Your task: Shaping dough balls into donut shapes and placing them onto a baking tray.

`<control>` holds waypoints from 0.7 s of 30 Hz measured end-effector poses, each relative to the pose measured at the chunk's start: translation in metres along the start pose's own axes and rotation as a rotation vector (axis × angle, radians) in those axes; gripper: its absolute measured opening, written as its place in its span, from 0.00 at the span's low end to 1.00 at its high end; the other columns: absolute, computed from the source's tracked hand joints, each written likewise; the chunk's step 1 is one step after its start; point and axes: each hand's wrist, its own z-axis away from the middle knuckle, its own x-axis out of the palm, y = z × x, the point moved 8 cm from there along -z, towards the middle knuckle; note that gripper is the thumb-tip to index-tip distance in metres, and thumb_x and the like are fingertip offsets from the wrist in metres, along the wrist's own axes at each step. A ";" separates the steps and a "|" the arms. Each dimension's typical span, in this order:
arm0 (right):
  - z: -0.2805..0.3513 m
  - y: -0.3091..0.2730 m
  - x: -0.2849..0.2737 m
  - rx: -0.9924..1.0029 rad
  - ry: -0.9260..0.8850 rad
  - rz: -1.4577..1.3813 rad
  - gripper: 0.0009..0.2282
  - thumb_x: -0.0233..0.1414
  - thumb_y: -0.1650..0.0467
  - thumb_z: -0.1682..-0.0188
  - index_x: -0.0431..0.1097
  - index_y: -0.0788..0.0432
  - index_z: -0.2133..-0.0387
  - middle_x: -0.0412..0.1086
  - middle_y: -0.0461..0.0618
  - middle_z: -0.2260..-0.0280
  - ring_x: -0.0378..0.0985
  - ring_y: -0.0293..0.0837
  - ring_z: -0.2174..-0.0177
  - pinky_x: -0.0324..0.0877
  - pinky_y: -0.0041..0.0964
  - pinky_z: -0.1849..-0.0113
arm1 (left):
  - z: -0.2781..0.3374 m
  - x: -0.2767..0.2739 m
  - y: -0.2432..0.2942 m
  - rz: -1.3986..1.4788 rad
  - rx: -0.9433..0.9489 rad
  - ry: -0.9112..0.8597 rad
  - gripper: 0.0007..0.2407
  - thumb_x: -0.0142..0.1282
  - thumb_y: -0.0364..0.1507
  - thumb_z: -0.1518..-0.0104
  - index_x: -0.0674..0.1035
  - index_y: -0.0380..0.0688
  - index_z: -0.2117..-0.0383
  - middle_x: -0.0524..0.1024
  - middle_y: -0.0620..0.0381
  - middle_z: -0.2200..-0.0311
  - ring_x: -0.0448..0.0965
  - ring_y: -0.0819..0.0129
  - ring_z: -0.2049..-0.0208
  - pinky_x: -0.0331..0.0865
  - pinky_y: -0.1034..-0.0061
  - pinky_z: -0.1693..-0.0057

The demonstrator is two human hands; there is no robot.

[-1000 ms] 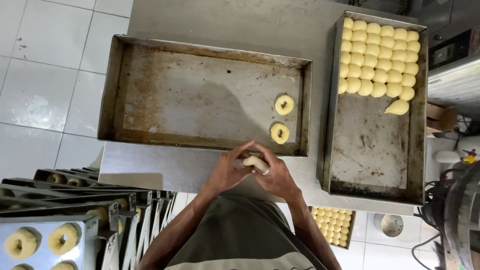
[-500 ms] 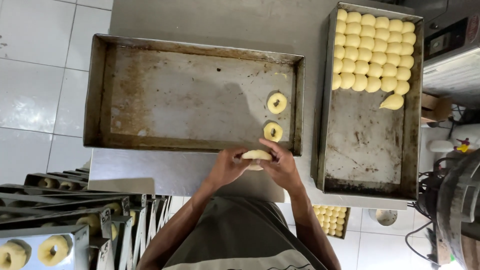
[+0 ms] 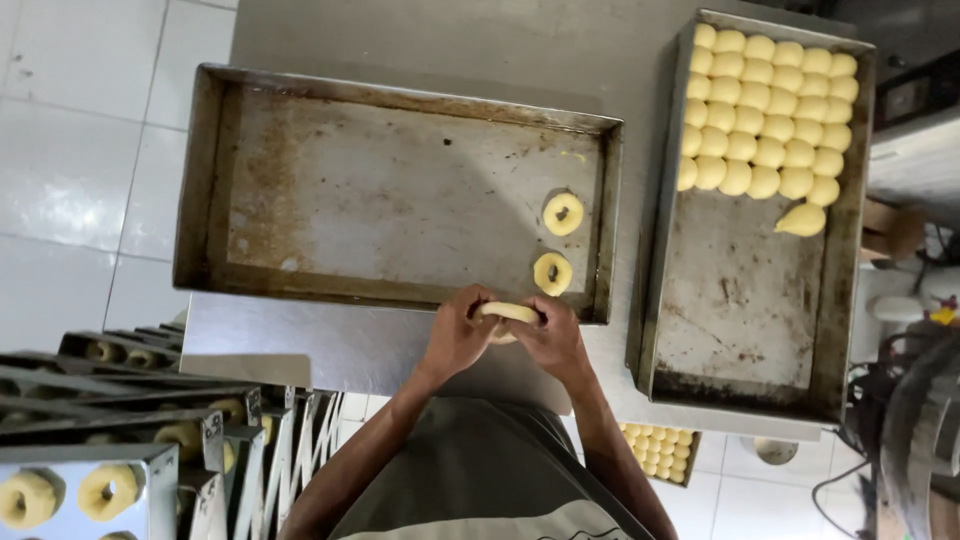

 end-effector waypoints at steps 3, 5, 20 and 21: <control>-0.007 -0.033 -0.004 -0.074 -0.125 -0.185 0.12 0.63 0.73 0.60 0.75 0.64 0.62 0.78 0.53 0.70 0.80 0.42 0.72 0.76 0.39 0.69 | 0.004 0.004 -0.027 0.332 -0.214 0.005 0.14 0.60 0.21 0.43 0.75 0.40 0.51 0.79 0.52 0.62 0.80 0.64 0.61 0.75 0.73 0.56; -0.027 -0.021 -0.008 0.019 -0.161 -0.143 0.12 0.62 0.72 0.59 0.76 0.62 0.61 0.77 0.52 0.67 0.79 0.41 0.70 0.77 0.38 0.67 | 0.002 -0.012 -0.015 0.353 -0.173 0.039 0.18 0.61 0.21 0.46 0.73 0.40 0.48 0.77 0.52 0.57 0.79 0.65 0.57 0.75 0.73 0.53; -0.314 0.071 -0.097 0.173 0.028 -0.122 0.12 0.59 0.71 0.61 0.75 0.63 0.63 0.77 0.57 0.64 0.83 0.47 0.67 0.82 0.43 0.66 | 0.066 -0.072 -0.075 0.470 -0.360 0.453 0.16 0.58 0.22 0.42 0.76 0.40 0.47 0.79 0.53 0.56 0.78 0.68 0.55 0.74 0.73 0.48; -0.314 0.073 -0.105 0.203 0.111 0.029 0.13 0.59 0.70 0.62 0.75 0.62 0.63 0.78 0.57 0.63 0.84 0.47 0.67 0.82 0.43 0.65 | 0.069 -0.069 -0.072 0.480 -0.354 0.453 0.15 0.57 0.23 0.42 0.76 0.40 0.47 0.78 0.53 0.57 0.78 0.68 0.55 0.73 0.73 0.48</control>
